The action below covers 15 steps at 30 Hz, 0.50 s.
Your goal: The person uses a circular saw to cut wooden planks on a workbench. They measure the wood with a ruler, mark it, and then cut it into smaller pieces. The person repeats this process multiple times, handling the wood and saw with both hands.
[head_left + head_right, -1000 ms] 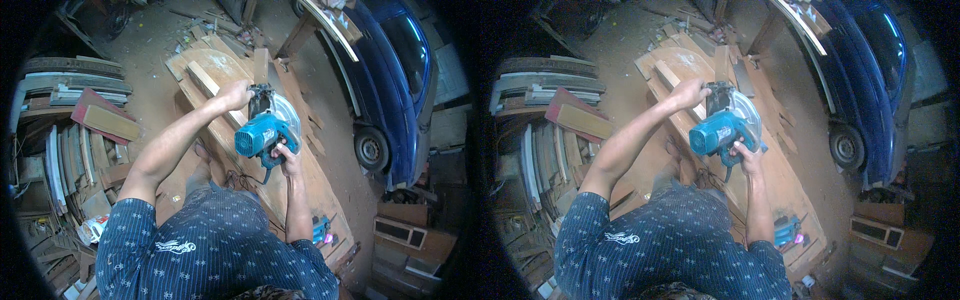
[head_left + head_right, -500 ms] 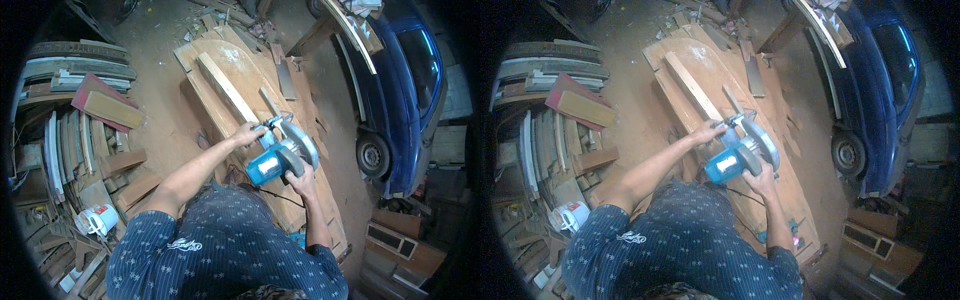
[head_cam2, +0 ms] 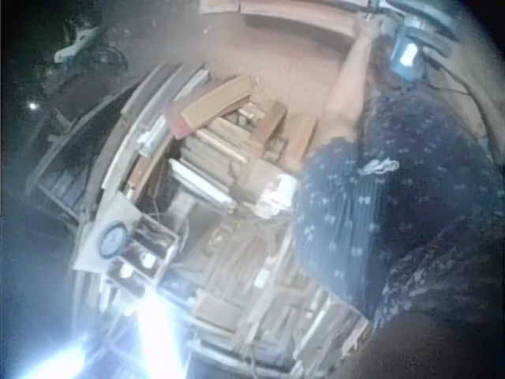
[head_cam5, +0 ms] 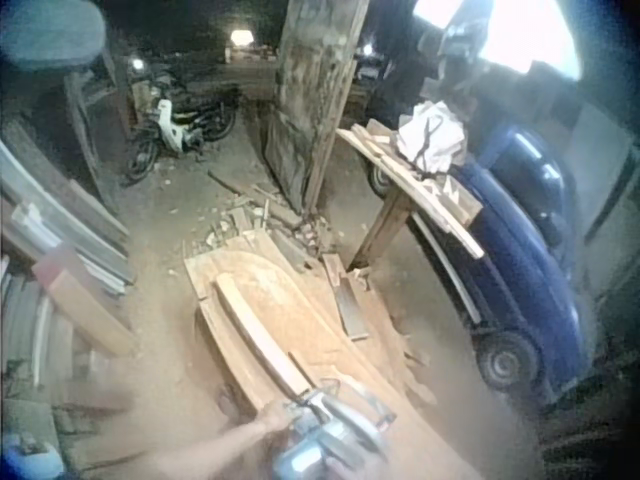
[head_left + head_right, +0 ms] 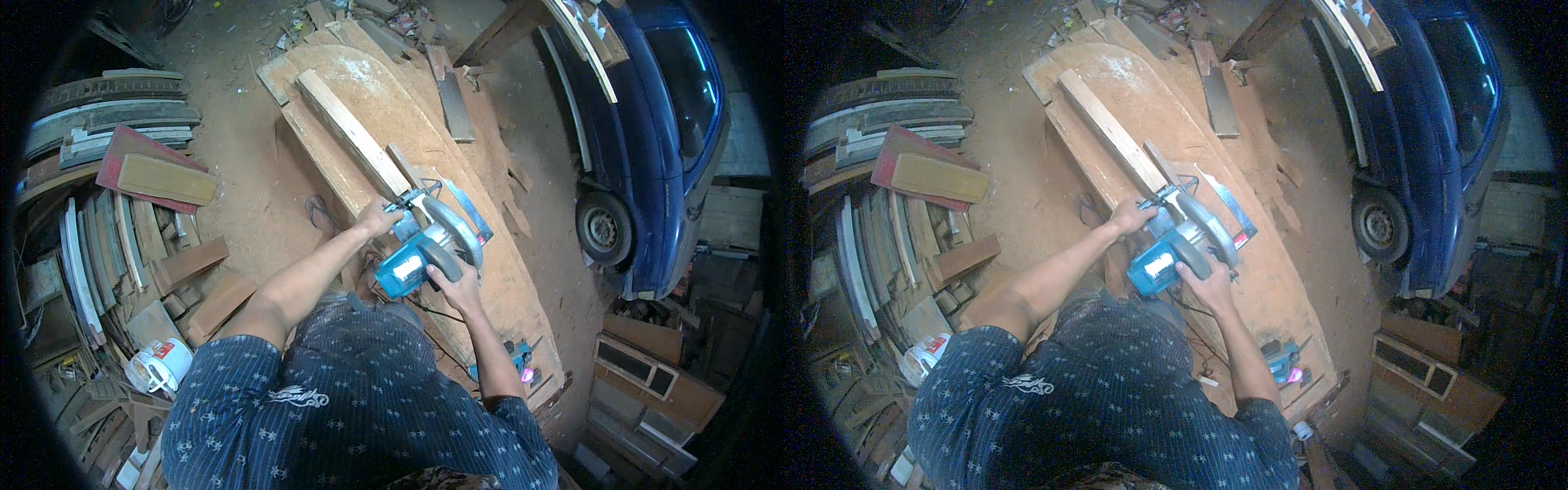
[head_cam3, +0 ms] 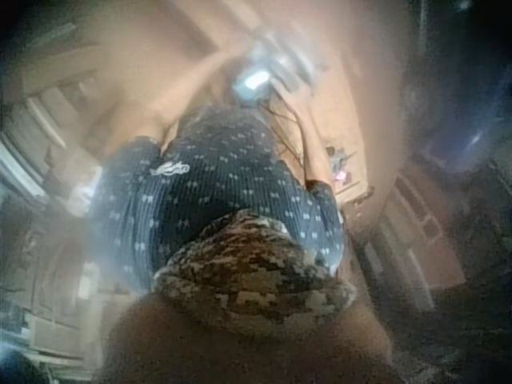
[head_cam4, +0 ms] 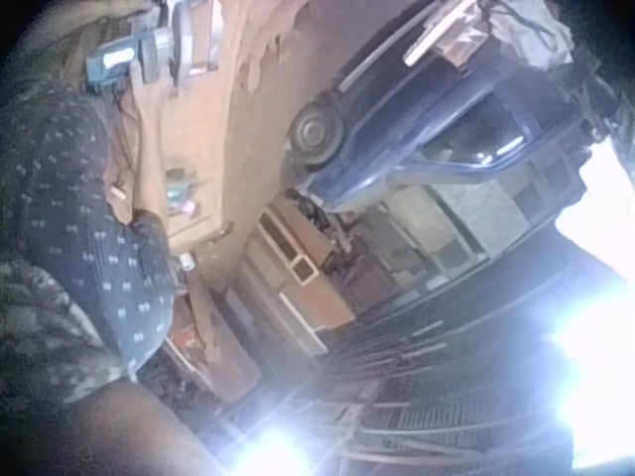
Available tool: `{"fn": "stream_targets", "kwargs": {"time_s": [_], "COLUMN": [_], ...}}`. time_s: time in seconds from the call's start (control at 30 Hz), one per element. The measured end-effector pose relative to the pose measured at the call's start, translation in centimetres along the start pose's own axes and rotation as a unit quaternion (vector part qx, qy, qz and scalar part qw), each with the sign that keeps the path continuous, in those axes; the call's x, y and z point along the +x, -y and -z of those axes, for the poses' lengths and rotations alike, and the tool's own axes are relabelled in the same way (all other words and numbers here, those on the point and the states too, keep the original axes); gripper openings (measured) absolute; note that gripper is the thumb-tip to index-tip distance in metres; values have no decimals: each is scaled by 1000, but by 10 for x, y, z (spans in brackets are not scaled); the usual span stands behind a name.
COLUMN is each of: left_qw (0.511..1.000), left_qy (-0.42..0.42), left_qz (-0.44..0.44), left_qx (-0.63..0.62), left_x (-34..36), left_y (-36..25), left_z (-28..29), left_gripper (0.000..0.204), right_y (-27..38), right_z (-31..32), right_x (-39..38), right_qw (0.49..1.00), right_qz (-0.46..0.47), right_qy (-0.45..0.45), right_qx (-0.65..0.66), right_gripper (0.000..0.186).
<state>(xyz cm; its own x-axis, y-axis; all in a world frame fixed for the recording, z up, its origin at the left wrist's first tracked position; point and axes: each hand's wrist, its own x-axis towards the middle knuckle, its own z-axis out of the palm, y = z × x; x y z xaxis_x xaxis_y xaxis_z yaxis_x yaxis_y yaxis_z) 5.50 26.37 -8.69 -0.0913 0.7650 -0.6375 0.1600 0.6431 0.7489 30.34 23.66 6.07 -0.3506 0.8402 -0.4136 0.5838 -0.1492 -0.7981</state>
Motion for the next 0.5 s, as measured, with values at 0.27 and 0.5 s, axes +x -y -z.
{"fn": "stream_targets", "kwargs": {"time_s": [0.27, 0.5], "left_qw": [999, 995], "left_qy": [-18, -58], "left_qz": [10, -65], "left_qx": [-28, -57], "left_x": [34, 51], "left_y": [39, 54], "left_z": [11, 13], "left_gripper": [36, 54], "right_y": [-13, -10], "right_z": [-26, -39], "right_x": [36, 43], "right_qw": [996, 996], "right_qz": [28, 59], "right_qy": [-4, -7], "right_qx": [-79, -69], "right_gripper": [46, 43]}}
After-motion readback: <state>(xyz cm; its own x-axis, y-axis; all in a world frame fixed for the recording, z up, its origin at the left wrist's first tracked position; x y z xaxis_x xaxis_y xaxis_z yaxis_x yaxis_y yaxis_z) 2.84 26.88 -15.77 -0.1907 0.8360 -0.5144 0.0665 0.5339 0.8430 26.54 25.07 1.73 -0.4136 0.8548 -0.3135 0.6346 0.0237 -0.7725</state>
